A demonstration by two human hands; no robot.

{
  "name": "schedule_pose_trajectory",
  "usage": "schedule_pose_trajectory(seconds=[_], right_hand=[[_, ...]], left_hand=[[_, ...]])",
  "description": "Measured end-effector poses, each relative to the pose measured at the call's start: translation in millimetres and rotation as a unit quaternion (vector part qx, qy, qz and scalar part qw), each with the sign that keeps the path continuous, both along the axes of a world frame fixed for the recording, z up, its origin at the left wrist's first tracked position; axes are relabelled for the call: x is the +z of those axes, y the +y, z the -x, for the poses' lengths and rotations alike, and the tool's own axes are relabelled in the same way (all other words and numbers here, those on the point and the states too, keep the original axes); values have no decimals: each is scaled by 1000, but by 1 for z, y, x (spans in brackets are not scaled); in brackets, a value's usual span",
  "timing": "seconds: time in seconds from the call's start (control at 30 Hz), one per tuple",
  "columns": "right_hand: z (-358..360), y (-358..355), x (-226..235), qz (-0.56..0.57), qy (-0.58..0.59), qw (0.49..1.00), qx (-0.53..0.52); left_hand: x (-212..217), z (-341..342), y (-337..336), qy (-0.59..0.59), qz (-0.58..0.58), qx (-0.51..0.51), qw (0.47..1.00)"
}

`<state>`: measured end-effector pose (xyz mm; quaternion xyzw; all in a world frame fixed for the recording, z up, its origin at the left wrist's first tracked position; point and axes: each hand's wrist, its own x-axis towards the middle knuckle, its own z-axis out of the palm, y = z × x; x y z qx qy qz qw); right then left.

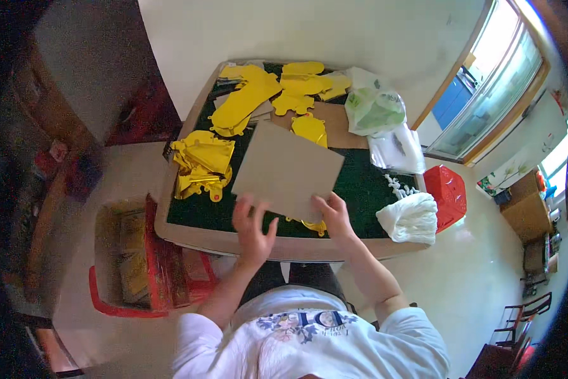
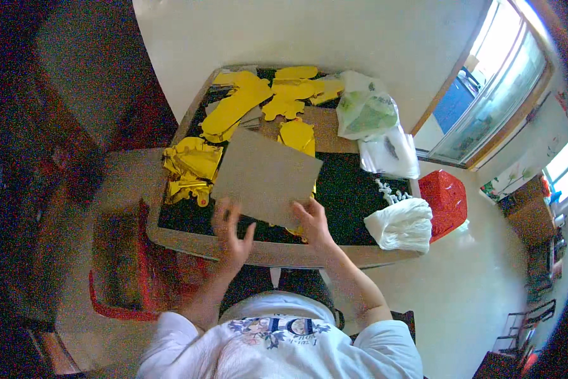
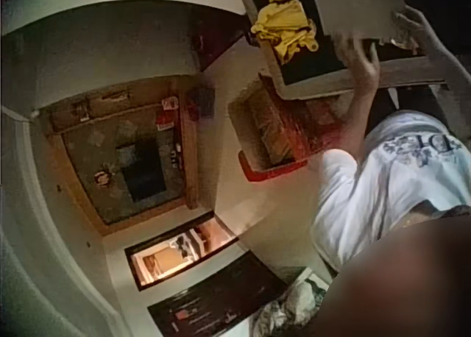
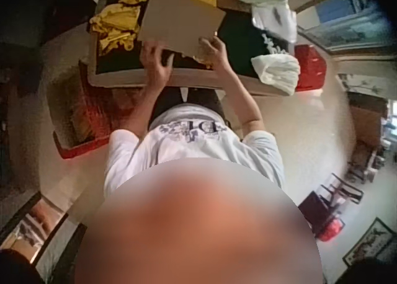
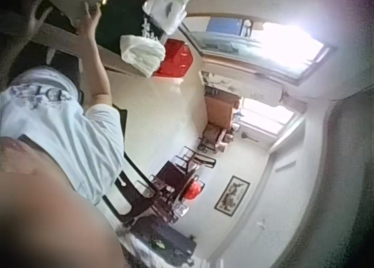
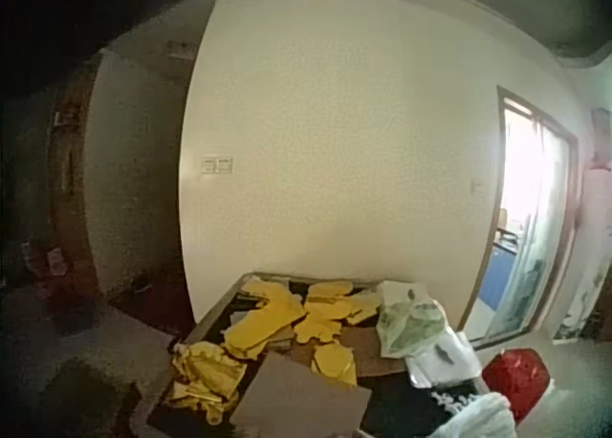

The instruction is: The person folds and organizes deflated yellow foil balloons on a table by hand.

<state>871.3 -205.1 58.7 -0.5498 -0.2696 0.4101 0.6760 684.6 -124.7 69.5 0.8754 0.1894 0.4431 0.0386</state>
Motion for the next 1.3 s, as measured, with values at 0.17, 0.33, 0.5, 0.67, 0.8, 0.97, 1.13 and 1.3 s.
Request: schedule_pose_trajectory(seconds=[0.17,0.33,0.5,0.67,0.8,0.97,1.13,1.3], right_hand=[[6,-15,-4,32,26,999,-35],[-2,-28,-24,104,-2,994,-16],[-22,-58,3,-11,48,962,-268],[-23,-104,-9,23,43,967,-251],[-8,-119,-27,-46,73,979,-187],[11,-118,-18,10,23,991,-133],[7,-126,-14,97,-22,995,-23],[28,-98,0,121,-103,984,79]], left_hand=[[-14,18,-7,-313,491,-33,812],[-30,25,10,-237,730,-110,632],[-22,5,81,-371,706,-77,598],[-29,-51,211,-397,667,-114,621],[-49,-60,282,-412,686,-96,592],[-76,-52,256,-290,715,-37,635],[10,-22,136,-71,712,-217,664],[48,19,70,171,546,-210,793]])
